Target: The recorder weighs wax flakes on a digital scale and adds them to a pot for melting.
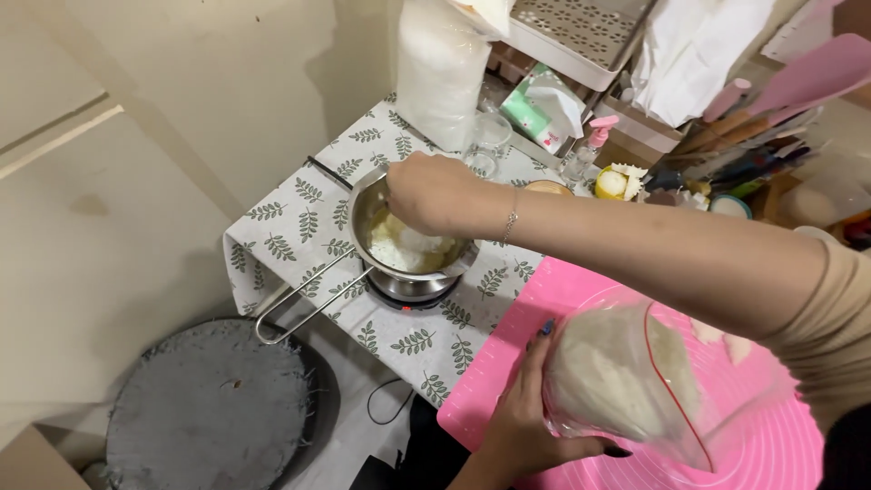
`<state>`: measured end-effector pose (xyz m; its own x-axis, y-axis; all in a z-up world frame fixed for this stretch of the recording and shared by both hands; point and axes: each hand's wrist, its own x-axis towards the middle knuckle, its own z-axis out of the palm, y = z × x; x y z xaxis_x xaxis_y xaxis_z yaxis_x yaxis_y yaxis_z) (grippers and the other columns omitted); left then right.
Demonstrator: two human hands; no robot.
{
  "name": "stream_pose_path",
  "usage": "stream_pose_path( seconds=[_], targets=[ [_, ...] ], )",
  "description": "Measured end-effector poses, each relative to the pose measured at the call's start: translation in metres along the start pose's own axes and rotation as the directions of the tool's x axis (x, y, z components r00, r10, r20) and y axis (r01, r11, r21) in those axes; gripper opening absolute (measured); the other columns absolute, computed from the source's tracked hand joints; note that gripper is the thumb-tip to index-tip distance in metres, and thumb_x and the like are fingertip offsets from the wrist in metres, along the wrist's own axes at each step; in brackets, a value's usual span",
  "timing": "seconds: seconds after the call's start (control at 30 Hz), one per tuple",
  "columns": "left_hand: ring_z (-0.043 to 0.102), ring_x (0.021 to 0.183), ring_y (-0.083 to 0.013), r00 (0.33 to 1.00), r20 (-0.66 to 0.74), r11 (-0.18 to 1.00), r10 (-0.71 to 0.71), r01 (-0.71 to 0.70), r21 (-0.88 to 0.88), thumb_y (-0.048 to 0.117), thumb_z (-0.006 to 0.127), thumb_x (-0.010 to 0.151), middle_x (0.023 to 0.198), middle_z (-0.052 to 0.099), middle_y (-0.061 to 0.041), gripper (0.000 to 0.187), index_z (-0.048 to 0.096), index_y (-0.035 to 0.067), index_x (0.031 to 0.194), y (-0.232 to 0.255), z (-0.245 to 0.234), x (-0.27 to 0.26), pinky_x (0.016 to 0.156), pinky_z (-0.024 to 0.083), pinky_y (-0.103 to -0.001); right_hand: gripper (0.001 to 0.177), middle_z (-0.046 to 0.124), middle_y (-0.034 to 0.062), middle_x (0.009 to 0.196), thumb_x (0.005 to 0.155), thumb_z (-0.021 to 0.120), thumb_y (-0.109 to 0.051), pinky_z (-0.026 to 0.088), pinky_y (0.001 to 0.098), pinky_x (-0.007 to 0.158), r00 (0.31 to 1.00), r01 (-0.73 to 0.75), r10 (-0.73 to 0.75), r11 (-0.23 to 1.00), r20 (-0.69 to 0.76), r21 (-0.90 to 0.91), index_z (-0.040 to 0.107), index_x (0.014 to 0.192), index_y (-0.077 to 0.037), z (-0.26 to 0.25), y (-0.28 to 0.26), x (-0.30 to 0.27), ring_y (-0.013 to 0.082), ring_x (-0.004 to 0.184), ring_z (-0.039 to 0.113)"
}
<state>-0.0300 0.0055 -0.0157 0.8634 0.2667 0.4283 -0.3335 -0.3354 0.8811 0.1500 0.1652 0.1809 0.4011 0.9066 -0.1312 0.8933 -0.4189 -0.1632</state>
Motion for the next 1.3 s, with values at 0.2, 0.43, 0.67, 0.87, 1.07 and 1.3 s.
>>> stream_pose_path(
  seconds=[0.2, 0.43, 0.67, 0.87, 1.07, 1.3],
  targets=[
    [0.051, 0.157, -0.0454, 0.999, 0.031, 0.999, -0.007, 0.008, -0.035, 0.056, 0.097, 0.070, 0.162, 0.046, -0.031, 0.138, 0.022, -0.009, 0.165, -0.011, 0.003, -0.005, 0.126, 0.049, -0.050, 0.015, 0.074, 0.0248, 0.093, 0.083, 0.066, -0.008, 0.058, 0.0442, 0.084, 0.985, 0.163, -0.153, 0.978, 0.079, -0.131, 0.078, 0.090, -0.001, 0.001, 0.013, 0.014, 0.0384, 0.092, 0.072],
    [0.054, 0.149, -0.0423, 0.999, -0.003, 0.998, 0.054, -0.054, 0.011, 0.054, 0.098, 0.068, 0.159, 0.049, -0.030, 0.135, 0.025, -0.008, 0.164, 0.001, -0.003, 0.002, 0.126, 0.049, -0.049, 0.016, 0.073, 0.0183, 0.086, 0.076, 0.071, -0.008, 0.057, 0.0442, 0.078, 0.990, 0.132, -0.134, 0.991, 0.051, 0.036, 0.077, 0.090, -0.009, -0.019, 0.004, -0.001, 0.0364, 0.086, 0.071],
    [0.055, 0.152, -0.0411, 0.999, -0.020, 0.998, 0.044, -0.045, -0.033, 0.050, 0.100, 0.064, 0.162, 0.050, -0.027, 0.138, 0.025, -0.008, 0.164, 0.001, -0.004, 0.002, 0.122, 0.052, -0.048, 0.016, 0.075, 0.0206, 0.089, 0.081, 0.067, -0.007, 0.058, 0.0415, 0.079, 0.987, 0.147, -0.140, 0.985, -0.078, 0.089, 0.080, 0.091, -0.008, -0.026, 0.010, -0.006, 0.0354, 0.086, 0.073],
    [0.056, 0.152, -0.0393, 1.000, -0.002, 0.993, -0.010, 0.010, -0.114, 0.047, 0.101, 0.065, 0.165, 0.050, -0.026, 0.138, 0.025, -0.006, 0.168, 0.003, -0.004, 0.004, 0.121, 0.053, -0.047, 0.019, 0.075, 0.0184, 0.086, 0.078, 0.064, -0.001, 0.059, 0.0396, 0.075, 0.980, 0.163, -0.141, 0.974, -0.141, 0.157, 0.079, 0.088, -0.006, -0.029, 0.018, -0.006, 0.0323, 0.081, 0.074],
    [0.056, 0.151, -0.0391, 1.000, 0.026, 0.995, -0.014, 0.017, -0.094, 0.048, 0.101, 0.065, 0.163, 0.050, -0.025, 0.137, 0.026, -0.005, 0.167, 0.003, -0.005, 0.006, 0.121, 0.052, -0.047, 0.019, 0.077, 0.0096, 0.080, 0.084, 0.061, -0.001, 0.062, 0.0319, 0.068, 0.977, 0.144, -0.074, 0.921, -0.199, 0.362, 0.076, 0.095, -0.004, -0.069, 0.033, -0.043, 0.0180, 0.071, 0.079],
    [0.053, 0.152, -0.0395, 0.992, 0.080, 0.991, -0.097, 0.104, -0.087, 0.053, 0.097, 0.070, 0.166, 0.045, -0.026, 0.133, 0.025, -0.002, 0.168, 0.003, -0.006, 0.008, 0.121, 0.050, -0.047, 0.015, 0.074, 0.0034, 0.077, 0.092, 0.074, -0.025, 0.057, 0.0340, 0.055, 0.878, -0.472, 0.436, 0.858, 0.198, 0.204, 0.079, 0.103, -0.017, -0.133, 0.077, -0.184, 0.0130, 0.064, 0.066]
  ],
)
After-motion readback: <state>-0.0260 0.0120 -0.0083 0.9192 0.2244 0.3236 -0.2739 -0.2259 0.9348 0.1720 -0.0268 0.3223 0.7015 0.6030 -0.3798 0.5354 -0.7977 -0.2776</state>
